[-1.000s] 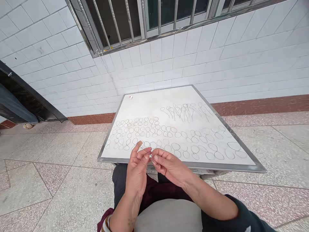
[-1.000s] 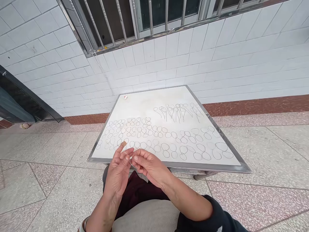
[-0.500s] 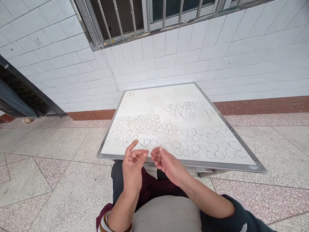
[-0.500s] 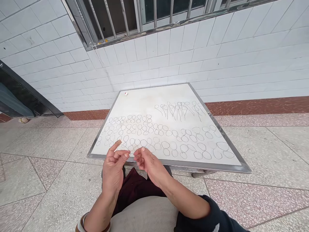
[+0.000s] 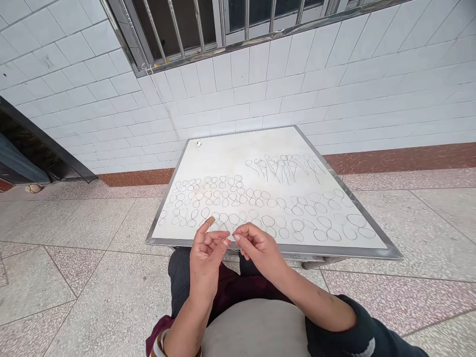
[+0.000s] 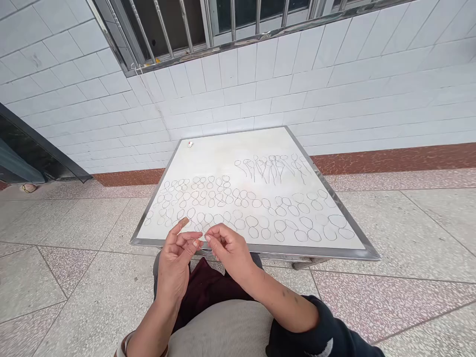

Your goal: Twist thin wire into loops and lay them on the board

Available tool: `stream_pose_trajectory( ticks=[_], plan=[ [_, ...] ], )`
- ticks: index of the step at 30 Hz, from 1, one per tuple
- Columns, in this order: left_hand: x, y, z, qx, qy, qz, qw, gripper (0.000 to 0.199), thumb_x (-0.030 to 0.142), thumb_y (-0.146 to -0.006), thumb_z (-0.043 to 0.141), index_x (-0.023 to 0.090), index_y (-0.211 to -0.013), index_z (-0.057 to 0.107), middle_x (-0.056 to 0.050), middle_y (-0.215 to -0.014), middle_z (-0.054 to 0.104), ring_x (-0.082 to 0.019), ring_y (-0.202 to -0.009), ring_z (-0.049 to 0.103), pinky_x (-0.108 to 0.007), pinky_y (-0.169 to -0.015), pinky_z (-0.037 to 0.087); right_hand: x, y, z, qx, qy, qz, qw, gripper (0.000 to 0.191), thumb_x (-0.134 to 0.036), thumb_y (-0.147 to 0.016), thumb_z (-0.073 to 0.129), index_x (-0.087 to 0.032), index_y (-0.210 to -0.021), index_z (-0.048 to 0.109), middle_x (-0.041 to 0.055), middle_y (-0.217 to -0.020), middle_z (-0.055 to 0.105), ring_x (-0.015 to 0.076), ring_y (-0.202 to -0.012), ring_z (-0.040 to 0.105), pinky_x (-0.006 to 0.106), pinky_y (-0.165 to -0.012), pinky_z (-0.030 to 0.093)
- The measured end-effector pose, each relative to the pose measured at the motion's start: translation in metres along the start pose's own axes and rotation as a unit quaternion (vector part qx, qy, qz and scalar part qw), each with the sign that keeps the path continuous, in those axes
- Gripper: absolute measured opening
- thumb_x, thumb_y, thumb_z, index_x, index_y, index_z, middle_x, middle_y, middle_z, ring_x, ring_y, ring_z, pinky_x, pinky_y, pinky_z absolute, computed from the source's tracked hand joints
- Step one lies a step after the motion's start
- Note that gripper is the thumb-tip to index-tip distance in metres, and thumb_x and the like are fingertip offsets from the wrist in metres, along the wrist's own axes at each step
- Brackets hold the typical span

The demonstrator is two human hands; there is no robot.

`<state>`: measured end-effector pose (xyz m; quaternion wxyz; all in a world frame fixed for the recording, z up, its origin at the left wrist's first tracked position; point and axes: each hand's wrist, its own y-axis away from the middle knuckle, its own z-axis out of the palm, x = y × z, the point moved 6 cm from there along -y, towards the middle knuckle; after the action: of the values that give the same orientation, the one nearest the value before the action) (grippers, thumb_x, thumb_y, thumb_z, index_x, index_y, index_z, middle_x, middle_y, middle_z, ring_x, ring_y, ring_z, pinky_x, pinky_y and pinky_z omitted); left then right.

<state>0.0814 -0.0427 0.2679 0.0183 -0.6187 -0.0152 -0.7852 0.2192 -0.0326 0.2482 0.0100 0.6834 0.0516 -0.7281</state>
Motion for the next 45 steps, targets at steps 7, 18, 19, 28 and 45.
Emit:
stream_pose_trajectory(
  ticks=[7,18,19,28,45],
  plan=[
    [-0.002,-0.001,-0.001,0.018,-0.005,0.01,1.0,0.056,0.022,-0.076,0.074,0.026,-0.128,0.054,-0.001,-0.09,0.068,-0.013,-0.085,0.06,-0.029,-0.087,0.045,-0.005,0.0,0.001,-0.001,0.019,-0.005,1.0,0.021,-0.042,-0.089,0.054,-0.022,-0.083,0.056,-0.0042,-0.064,0.052,0.0097,-0.049,0.048,0.023,-0.048,0.042],
    [-0.013,-0.004,0.001,-0.008,0.086,-0.072,0.994,0.053,0.022,-0.078,0.073,0.023,-0.127,0.055,-0.001,-0.089,0.068,-0.012,-0.084,0.061,-0.026,-0.082,0.046,-0.004,0.0,0.0,-0.008,0.036,-0.034,0.999,0.016,-0.036,-0.091,0.051,-0.022,-0.086,0.054,-0.0047,-0.064,0.051,0.0097,-0.052,0.048,0.022,-0.05,0.04],
    [-0.013,-0.005,0.001,-0.003,0.085,-0.067,0.994,0.052,0.021,-0.078,0.074,0.023,-0.127,0.055,-0.001,-0.089,0.068,-0.012,-0.084,0.061,-0.026,-0.083,0.046,-0.004,-0.001,0.0,-0.009,0.037,-0.038,0.999,0.015,-0.036,-0.091,0.051,-0.022,-0.085,0.053,-0.0049,-0.064,0.051,0.0095,-0.052,0.047,0.022,-0.05,0.04],
    [-0.009,-0.004,0.004,-0.008,0.073,-0.058,0.996,0.043,0.027,-0.082,0.07,0.024,-0.123,0.059,0.002,-0.08,0.061,-0.008,-0.074,0.057,-0.023,-0.078,0.046,-0.003,-0.001,-0.001,-0.005,0.052,-0.056,0.997,0.013,-0.032,-0.091,0.053,-0.021,-0.083,0.055,-0.004,-0.065,0.052,0.0096,-0.054,0.048,0.022,-0.052,0.039],
    [-0.013,-0.005,0.002,0.03,0.115,-0.056,0.991,0.037,0.023,-0.078,0.074,0.022,-0.114,0.067,0.002,-0.079,0.058,-0.01,-0.082,0.059,-0.022,-0.079,0.047,0.016,0.0,0.002,0.001,-0.075,-0.045,0.996,0.011,-0.034,-0.095,0.047,-0.025,-0.094,0.042,-0.0028,-0.083,0.057,0.0093,-0.057,0.056,0.024,-0.051,0.046]
  ],
)
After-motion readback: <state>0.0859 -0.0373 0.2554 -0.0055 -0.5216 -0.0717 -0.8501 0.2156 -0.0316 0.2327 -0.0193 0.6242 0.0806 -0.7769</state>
